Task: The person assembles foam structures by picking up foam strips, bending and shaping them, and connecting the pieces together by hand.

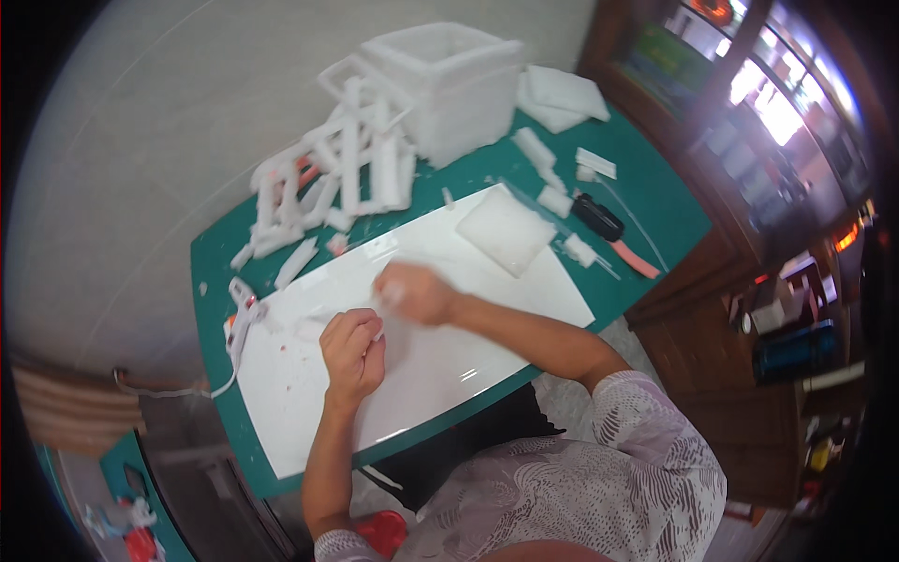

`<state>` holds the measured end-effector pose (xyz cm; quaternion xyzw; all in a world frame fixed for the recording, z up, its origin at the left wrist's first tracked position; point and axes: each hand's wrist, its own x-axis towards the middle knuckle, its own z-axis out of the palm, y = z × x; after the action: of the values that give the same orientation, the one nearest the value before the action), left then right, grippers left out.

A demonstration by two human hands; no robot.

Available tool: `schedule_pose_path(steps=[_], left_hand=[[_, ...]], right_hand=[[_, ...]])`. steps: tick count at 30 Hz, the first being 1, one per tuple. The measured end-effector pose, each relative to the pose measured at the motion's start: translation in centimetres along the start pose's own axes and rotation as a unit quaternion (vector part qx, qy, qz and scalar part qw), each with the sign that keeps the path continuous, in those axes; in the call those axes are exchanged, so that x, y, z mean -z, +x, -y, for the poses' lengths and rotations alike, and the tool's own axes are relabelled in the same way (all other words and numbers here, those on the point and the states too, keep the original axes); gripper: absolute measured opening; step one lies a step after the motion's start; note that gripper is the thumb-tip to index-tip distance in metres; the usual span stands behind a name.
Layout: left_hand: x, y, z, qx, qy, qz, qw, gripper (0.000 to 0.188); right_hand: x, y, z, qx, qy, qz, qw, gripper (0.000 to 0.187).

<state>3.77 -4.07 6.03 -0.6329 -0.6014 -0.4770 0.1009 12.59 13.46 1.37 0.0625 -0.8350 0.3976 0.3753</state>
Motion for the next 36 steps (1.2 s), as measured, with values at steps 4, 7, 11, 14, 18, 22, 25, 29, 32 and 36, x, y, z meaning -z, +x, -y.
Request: schedule_pose_path(steps=[4,7,11,14,18,22,25,29,32,36], left_hand=[[1.5,-0.8,0.4,-0.015,-0.086,-0.086,0.993,0.032],[1.1,-0.4,0.9,0.006,0.016,-0.032,0.999,0.038],[-0.1,-0.5,1.6,0.032,0.093,0.105,0.99,0.051],[-2.3,-0.8,1.2,0.042,0.205,0.07,0.975,0.054],[-3.5,-1.6,1.9,0.071,0.259,0.087,0.959,0.051],[-3.8,-2.1,1.9,0.017,0.31,0.055,0.949,0.041],[-4.2,-1.4,1.1,0.004,0.304,0.031,0.952,0.038],[-3.8,-1.5,0.4,-0.007,0.284,0.004,0.959,0.036],[-3.9,-1.8,0.0,0.002,0.276,-0.018,0.961,0.034],[-4.7,-0.9,-0.6,-0.037,0.272,-0.044,0.961,0.034]], right_hand=[[4.1,2.7,-1.2,-0.167,0.074,-0.221,0.958,0.012],[1.9,2.3,-0.3,-0.164,0.128,-0.176,0.962,0.011],[-0.5,1.4,-0.6,-0.237,0.246,-0.136,0.93,0.009],[0.5,1.9,-1.1,-0.284,0.311,-0.087,0.903,0.014],[0.5,2.2,-0.6,-0.346,0.433,-0.031,0.832,0.02],[1.3,3.1,-0.5,-0.348,0.445,0.013,0.825,0.023],[2.6,3.4,-0.7,-0.38,0.435,-0.028,0.816,0.025],[2.9,3.6,-0.7,-0.374,0.48,-0.026,0.793,0.026],[3.2,3.9,0.0,-0.375,0.467,-0.016,0.801,0.027],[5.0,4.0,0.8,-0.34,0.41,-0.035,0.846,0.029]])
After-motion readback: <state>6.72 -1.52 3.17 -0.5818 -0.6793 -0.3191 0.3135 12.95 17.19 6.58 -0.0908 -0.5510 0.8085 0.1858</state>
